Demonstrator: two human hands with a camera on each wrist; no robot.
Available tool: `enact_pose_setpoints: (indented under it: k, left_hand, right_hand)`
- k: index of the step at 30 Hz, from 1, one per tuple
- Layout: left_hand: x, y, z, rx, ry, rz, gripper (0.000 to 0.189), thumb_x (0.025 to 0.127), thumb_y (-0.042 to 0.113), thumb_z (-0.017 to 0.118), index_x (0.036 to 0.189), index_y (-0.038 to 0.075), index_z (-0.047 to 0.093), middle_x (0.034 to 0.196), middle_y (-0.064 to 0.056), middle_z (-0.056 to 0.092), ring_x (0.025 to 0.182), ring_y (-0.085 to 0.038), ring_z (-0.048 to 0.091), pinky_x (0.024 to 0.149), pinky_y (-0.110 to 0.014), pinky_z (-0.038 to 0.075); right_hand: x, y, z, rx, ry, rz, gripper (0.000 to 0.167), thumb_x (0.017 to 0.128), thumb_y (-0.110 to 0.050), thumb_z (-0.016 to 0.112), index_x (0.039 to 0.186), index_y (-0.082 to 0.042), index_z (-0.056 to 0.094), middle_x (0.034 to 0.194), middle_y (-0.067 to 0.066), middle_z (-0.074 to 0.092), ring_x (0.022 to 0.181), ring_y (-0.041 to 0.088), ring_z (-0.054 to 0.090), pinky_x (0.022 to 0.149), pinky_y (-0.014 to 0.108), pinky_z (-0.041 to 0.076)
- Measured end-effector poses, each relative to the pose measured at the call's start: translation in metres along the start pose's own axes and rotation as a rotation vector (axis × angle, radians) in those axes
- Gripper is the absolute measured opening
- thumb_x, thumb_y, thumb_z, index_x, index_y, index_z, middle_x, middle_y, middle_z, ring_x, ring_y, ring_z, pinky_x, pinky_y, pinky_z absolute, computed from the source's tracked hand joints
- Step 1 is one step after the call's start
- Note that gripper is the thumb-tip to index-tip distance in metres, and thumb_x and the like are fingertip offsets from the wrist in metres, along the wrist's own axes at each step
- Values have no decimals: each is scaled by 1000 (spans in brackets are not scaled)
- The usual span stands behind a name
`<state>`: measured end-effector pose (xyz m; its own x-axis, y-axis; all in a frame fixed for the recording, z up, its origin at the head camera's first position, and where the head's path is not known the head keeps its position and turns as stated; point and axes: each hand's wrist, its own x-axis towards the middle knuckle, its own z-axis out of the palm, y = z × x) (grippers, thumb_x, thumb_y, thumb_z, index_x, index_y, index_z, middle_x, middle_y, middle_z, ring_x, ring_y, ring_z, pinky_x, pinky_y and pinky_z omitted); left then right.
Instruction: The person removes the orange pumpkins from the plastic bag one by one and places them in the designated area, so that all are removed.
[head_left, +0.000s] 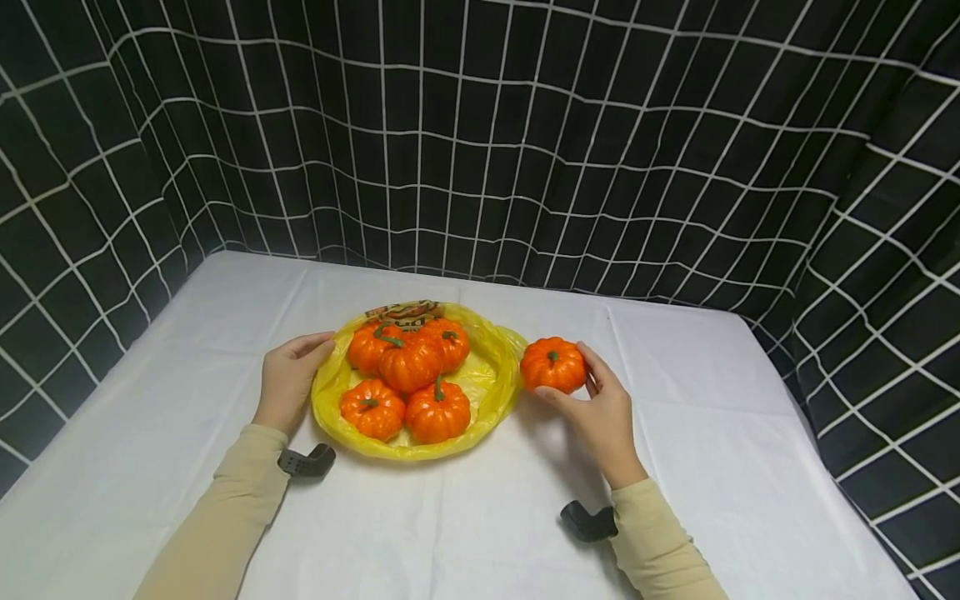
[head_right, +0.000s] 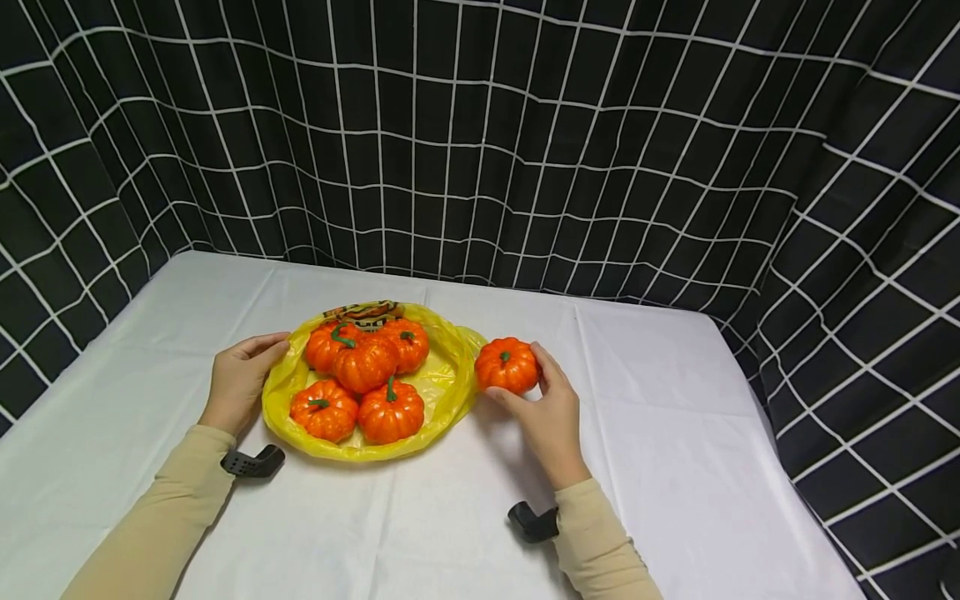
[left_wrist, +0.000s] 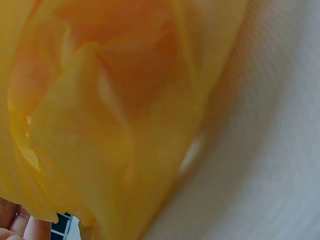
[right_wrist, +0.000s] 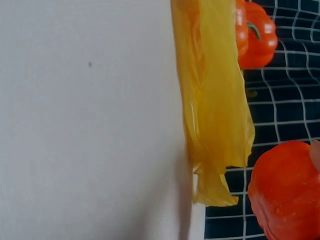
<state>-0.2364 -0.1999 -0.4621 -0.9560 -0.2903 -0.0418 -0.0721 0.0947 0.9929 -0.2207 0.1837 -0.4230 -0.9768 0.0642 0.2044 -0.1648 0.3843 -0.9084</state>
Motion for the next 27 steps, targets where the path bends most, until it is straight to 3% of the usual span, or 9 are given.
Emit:
enact_pose_setpoints:
  k: [8,17,27]
  left_hand:
    - [0,0,0,12,1,-2,42,97,33,63,129,5,65,136,-12,63,115,-4,59,91,-8,52]
    - [-1,1,0,21,-4,-11,43,97,35,64,129,7,65,136,-10,63,118,-7,58,92,-8,51]
    - [0,0,-1,40,-8,3,44,97,36,64,129,6,65,136,-12,63,115,-4,58,90,-7,51]
  right_hand:
    - [3,5,-7,12,27,26,84,77,-15,86,148,-2,43,156,14,41,145,28,41,117,28,36]
    - [6,10,-14,31,53,54,85,78,-16,86,149,-3,42,157,12,40,147,25,36,121,35,34]
    - [11,23,-19,59,96,107,85,78,-16,86,149,-4,41,156,11,41,146,23,38,120,32,34]
